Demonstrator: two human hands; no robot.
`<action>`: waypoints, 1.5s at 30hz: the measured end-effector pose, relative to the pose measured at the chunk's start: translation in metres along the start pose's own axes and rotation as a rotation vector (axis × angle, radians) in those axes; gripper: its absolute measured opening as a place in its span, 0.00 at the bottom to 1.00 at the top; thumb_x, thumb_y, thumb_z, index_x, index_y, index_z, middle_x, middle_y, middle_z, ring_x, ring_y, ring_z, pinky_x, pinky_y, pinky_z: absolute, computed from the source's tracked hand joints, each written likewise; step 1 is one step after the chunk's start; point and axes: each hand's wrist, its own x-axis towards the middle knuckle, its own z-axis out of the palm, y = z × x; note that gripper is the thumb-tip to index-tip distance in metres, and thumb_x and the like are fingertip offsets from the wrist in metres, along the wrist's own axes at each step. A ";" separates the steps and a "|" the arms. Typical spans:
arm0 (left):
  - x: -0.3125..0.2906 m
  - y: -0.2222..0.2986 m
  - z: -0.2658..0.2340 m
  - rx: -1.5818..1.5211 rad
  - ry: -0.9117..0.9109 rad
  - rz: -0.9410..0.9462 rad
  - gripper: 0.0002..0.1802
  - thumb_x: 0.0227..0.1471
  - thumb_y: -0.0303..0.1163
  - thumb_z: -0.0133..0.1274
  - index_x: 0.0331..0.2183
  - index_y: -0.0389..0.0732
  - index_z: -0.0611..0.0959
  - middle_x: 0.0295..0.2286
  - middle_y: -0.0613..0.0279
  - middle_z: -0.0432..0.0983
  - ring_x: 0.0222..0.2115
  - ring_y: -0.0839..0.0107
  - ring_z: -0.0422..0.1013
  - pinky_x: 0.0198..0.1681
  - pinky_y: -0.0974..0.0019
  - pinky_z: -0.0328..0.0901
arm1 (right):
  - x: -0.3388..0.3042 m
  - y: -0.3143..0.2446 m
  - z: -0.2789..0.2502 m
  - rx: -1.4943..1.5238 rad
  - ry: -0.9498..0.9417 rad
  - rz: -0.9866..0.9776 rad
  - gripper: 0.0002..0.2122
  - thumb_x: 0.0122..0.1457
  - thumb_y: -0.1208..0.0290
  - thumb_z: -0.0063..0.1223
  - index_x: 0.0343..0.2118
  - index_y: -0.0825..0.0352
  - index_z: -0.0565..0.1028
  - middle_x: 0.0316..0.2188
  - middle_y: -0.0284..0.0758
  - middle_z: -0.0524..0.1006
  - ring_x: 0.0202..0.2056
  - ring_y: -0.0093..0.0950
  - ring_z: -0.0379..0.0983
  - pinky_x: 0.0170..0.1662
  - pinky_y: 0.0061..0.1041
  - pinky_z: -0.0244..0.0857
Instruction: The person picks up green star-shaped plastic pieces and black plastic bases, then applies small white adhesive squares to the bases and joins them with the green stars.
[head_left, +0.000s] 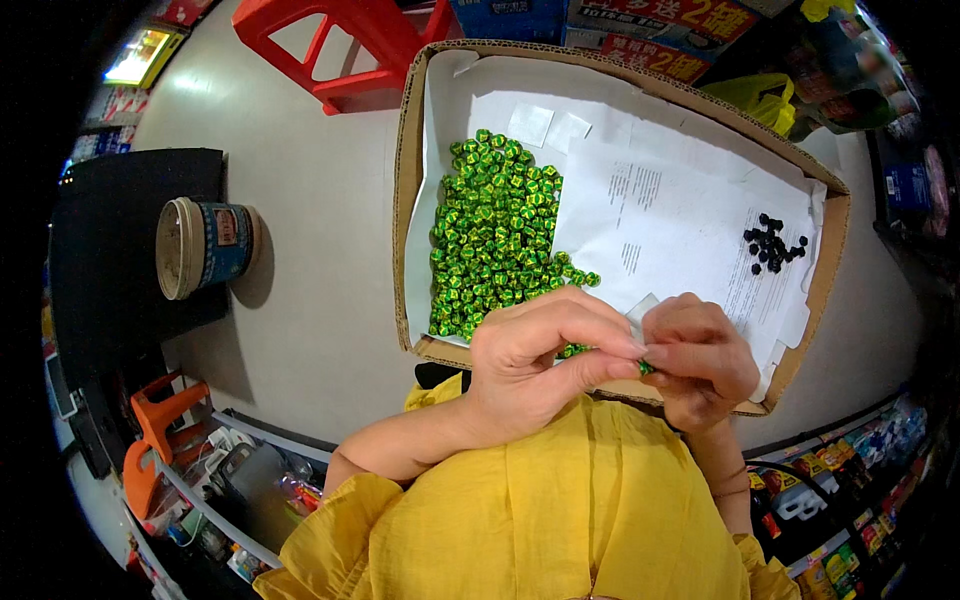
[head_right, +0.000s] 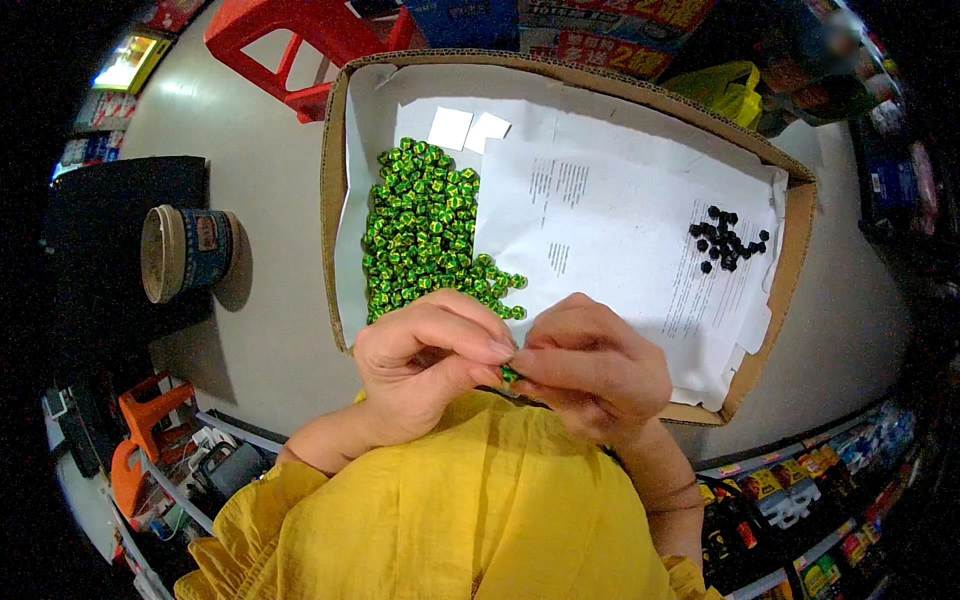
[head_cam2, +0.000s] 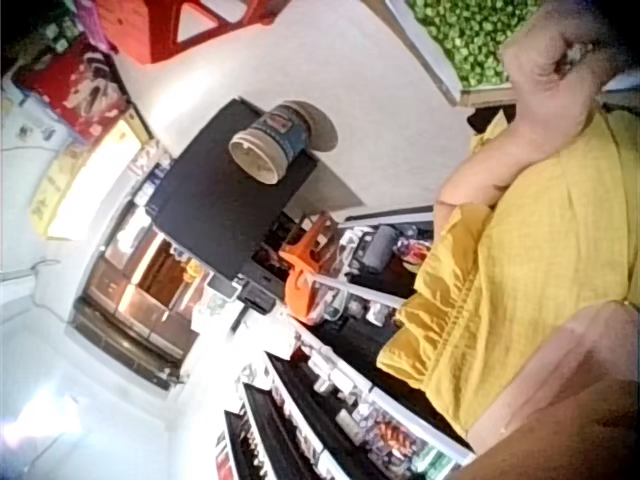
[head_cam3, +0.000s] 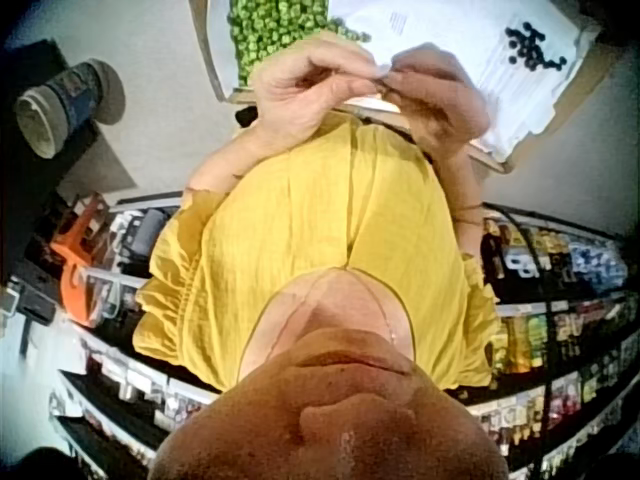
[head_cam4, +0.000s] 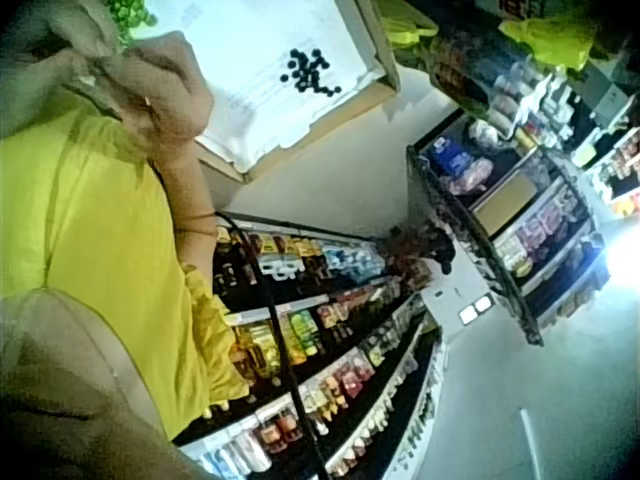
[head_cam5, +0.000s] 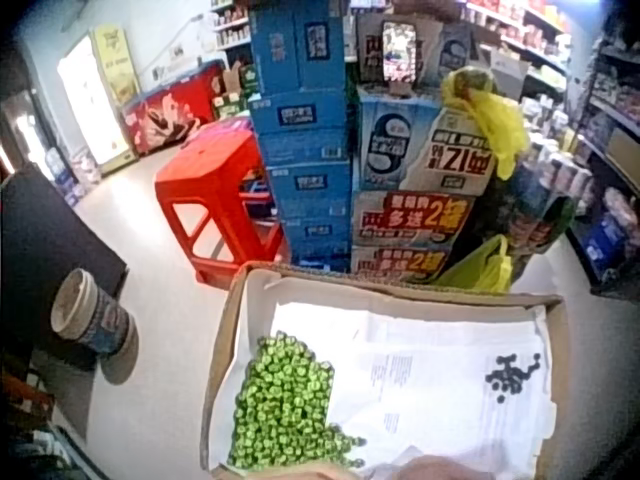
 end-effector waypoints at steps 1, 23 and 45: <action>0.002 -0.001 0.000 0.001 -0.002 0.001 0.07 0.43 0.16 0.53 0.29 0.33 0.77 0.28 0.55 0.73 0.28 0.73 0.69 0.29 0.74 0.64 | -0.002 0.000 0.005 0.078 0.073 0.083 0.10 0.40 0.85 0.58 0.28 0.70 0.75 0.25 0.38 0.72 0.24 0.27 0.67 0.25 0.21 0.61; 0.006 -0.026 -0.007 0.155 0.096 0.210 0.11 0.35 0.20 0.60 0.27 0.36 0.79 0.22 0.63 0.71 0.25 0.71 0.67 0.28 0.73 0.60 | 0.004 -0.017 0.015 0.891 0.294 1.075 0.06 0.56 0.72 0.48 0.27 0.69 0.68 0.24 0.29 0.68 0.26 0.15 0.60 0.28 0.16 0.55; 0.002 0.000 -0.010 -0.228 0.014 -0.339 0.07 0.39 0.17 0.58 0.26 0.36 0.79 0.26 0.60 0.72 0.28 0.74 0.68 0.31 0.74 0.62 | 0.008 -0.010 -0.012 0.230 -0.049 0.516 0.05 0.42 0.85 0.59 0.22 0.72 0.74 0.20 0.33 0.73 0.21 0.18 0.65 0.23 0.15 0.57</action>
